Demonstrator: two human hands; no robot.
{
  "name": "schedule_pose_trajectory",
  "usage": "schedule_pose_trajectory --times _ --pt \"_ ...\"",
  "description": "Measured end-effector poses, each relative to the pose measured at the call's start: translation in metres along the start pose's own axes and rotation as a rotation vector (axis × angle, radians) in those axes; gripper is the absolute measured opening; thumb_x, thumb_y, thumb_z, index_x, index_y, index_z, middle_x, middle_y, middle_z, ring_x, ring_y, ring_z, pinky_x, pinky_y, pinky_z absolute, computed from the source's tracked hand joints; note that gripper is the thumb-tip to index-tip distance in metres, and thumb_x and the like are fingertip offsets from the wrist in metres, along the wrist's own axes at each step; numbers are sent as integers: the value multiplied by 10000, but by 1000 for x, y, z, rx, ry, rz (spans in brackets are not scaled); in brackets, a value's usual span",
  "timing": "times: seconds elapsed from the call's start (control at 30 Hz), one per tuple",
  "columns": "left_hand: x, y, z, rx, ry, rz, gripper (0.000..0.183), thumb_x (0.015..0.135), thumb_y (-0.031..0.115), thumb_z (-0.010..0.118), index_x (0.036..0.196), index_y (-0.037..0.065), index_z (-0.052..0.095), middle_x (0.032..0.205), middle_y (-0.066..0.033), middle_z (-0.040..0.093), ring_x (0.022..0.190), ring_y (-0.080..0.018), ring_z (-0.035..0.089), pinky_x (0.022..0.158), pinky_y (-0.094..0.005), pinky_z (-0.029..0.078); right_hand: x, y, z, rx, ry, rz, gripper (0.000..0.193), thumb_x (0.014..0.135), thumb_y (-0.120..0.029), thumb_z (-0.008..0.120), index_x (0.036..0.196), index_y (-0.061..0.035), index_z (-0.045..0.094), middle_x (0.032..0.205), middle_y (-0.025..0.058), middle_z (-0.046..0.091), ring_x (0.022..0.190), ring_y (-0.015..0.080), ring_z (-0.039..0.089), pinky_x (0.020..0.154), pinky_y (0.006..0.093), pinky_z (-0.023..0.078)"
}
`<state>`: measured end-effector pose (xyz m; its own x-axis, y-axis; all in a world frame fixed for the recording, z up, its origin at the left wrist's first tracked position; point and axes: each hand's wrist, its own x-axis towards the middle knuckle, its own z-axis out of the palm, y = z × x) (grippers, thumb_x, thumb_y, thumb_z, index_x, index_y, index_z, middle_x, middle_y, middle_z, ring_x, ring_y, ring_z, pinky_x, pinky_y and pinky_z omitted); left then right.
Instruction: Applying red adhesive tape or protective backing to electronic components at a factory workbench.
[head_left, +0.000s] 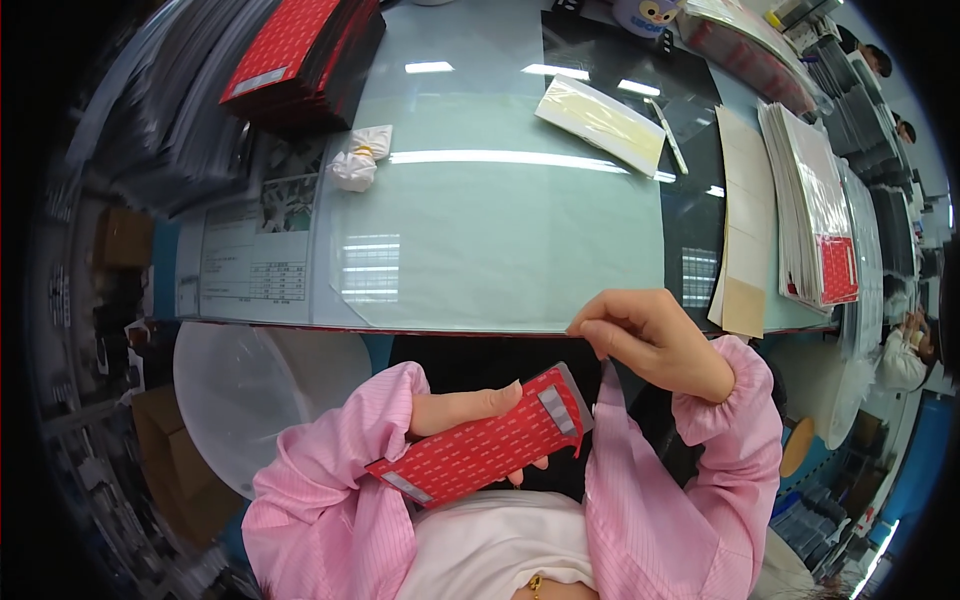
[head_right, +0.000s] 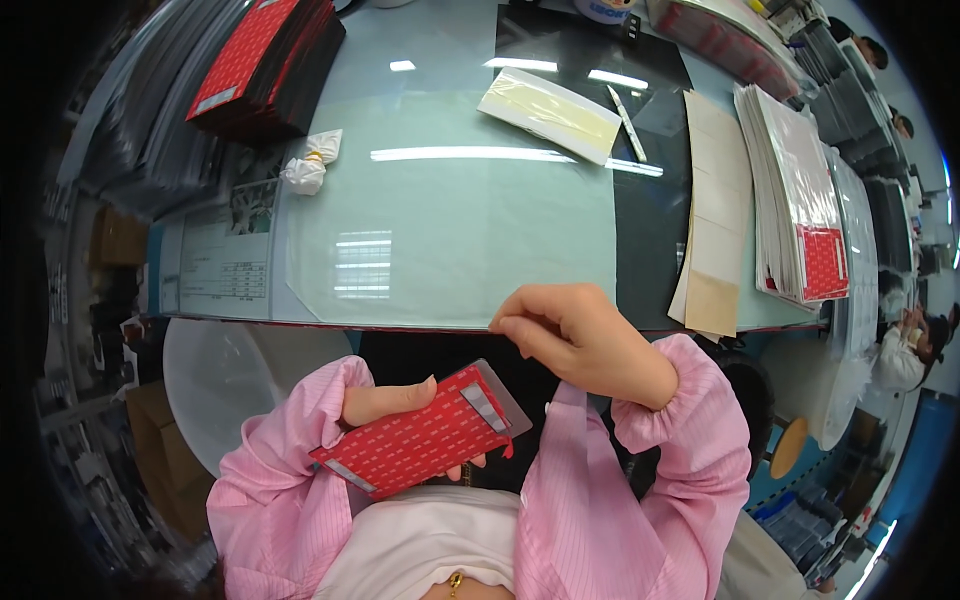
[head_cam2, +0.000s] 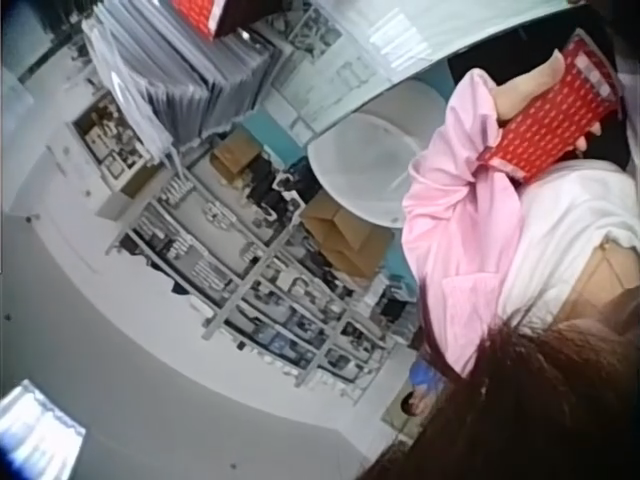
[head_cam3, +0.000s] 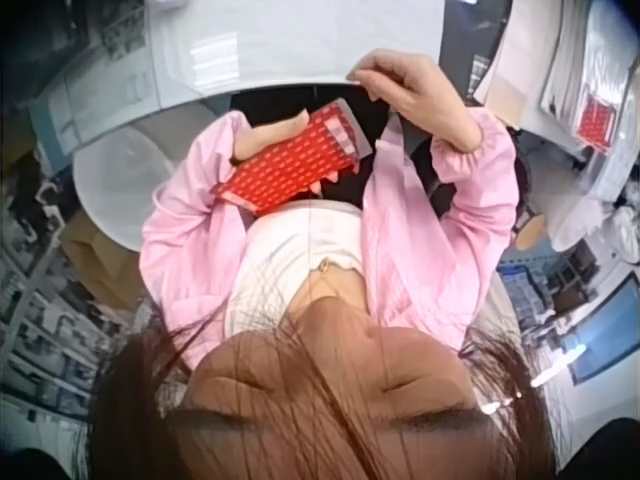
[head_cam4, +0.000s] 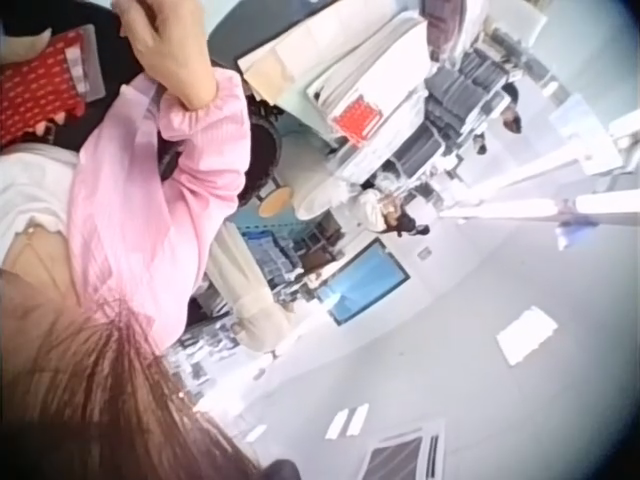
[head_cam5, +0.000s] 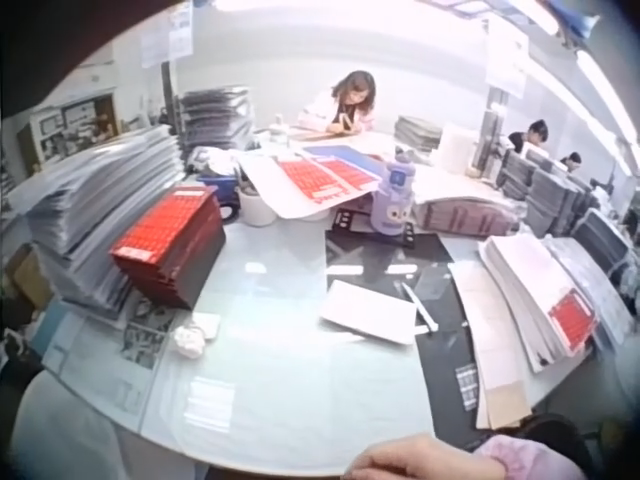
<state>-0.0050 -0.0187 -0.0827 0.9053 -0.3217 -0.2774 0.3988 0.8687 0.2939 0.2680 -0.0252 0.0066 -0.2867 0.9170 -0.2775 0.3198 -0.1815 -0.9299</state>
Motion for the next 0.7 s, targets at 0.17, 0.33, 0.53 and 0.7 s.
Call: schedule_pose_trajectory --times 0.17,0.33,0.53,0.7 --pt "-11 7 13 62 73 8 869 1002 729 378 1500 20 440 1402 -157 597 1186 -217 650 982 -355 528 3 -22 0 -114 -236 84 156 963 -102 687 938 45 733 723 51 678 642 76 592 577 238 478" --pt "-11 15 19 121 149 -16 841 1000 711 426 1480 22 461 1367 -139 617 1120 -195 667 931 -345 547 9 -24 2 -190 -263 37 156 889 -105 713 859 48 725 651 66 664 568 92 581 542 250 480" --pt "-11 15 29 298 250 9 803 997 745 391 1350 38 531 1165 -70 633 936 -134 632 822 -305 534 11 -27 2 -206 -331 73 134 830 -81 698 811 51 711 620 67 656 546 97 583 529 255 479" --pt "-12 18 30 344 244 28 811 985 763 396 1325 42 539 1146 -61 612 933 -126 618 839 -302 521 10 -19 -1 -168 -357 146 134 847 -81 694 834 49 721 638 59 668 579 85 600 546 246 483"
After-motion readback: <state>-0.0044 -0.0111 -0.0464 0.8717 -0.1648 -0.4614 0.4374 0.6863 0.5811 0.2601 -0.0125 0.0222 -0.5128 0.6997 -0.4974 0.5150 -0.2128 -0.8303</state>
